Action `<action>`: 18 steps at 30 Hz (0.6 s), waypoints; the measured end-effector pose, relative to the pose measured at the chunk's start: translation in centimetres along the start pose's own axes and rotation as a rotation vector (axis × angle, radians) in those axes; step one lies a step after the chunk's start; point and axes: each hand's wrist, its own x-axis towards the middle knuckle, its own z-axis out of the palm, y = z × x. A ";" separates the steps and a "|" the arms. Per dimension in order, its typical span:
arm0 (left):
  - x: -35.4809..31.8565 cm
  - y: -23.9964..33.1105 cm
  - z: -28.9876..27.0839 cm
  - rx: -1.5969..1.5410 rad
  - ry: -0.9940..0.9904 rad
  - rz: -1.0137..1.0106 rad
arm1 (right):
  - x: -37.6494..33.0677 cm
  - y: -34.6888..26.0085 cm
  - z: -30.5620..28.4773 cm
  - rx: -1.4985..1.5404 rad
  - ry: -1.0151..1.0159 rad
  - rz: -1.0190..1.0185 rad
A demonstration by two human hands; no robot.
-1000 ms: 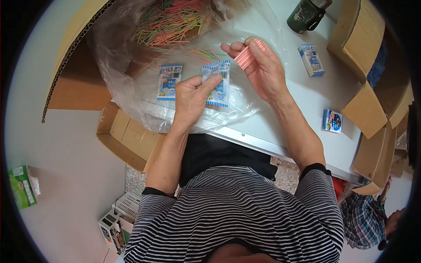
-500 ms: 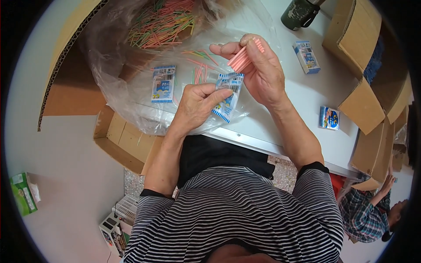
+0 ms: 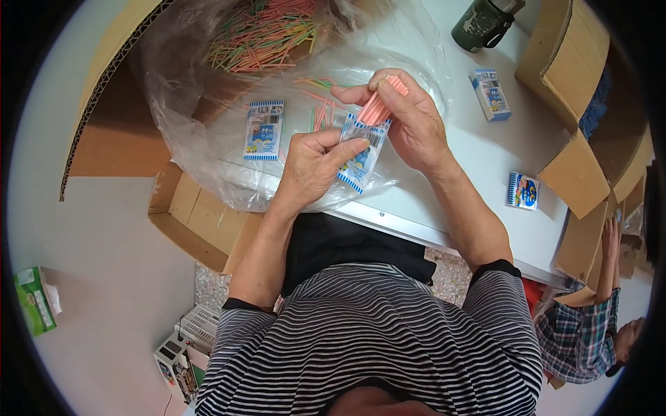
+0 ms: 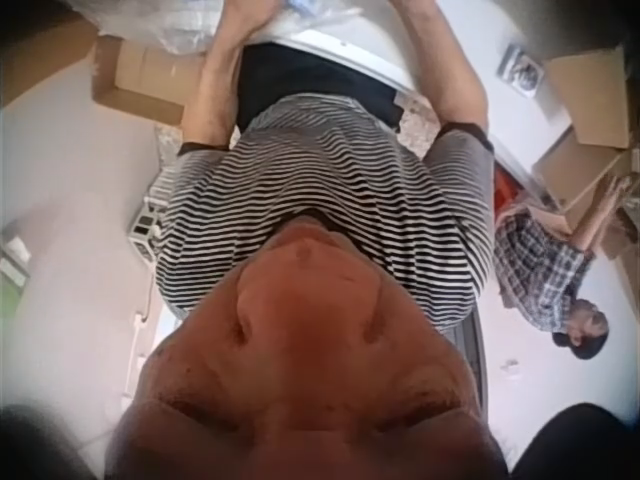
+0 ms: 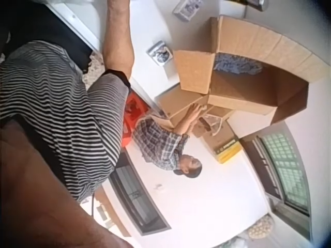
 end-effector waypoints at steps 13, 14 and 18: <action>0.2 -1.3 -0.1 -0.042 0.071 0.044 | -0.3 0.6 -0.2 -0.184 0.019 -0.018; 0.3 -1.1 0.1 -0.042 0.070 0.044 | -0.3 0.7 -0.2 -0.178 0.016 0.004; 0.3 -0.9 0.6 -0.128 0.096 0.026 | -0.3 0.4 0.2 -0.183 0.047 0.122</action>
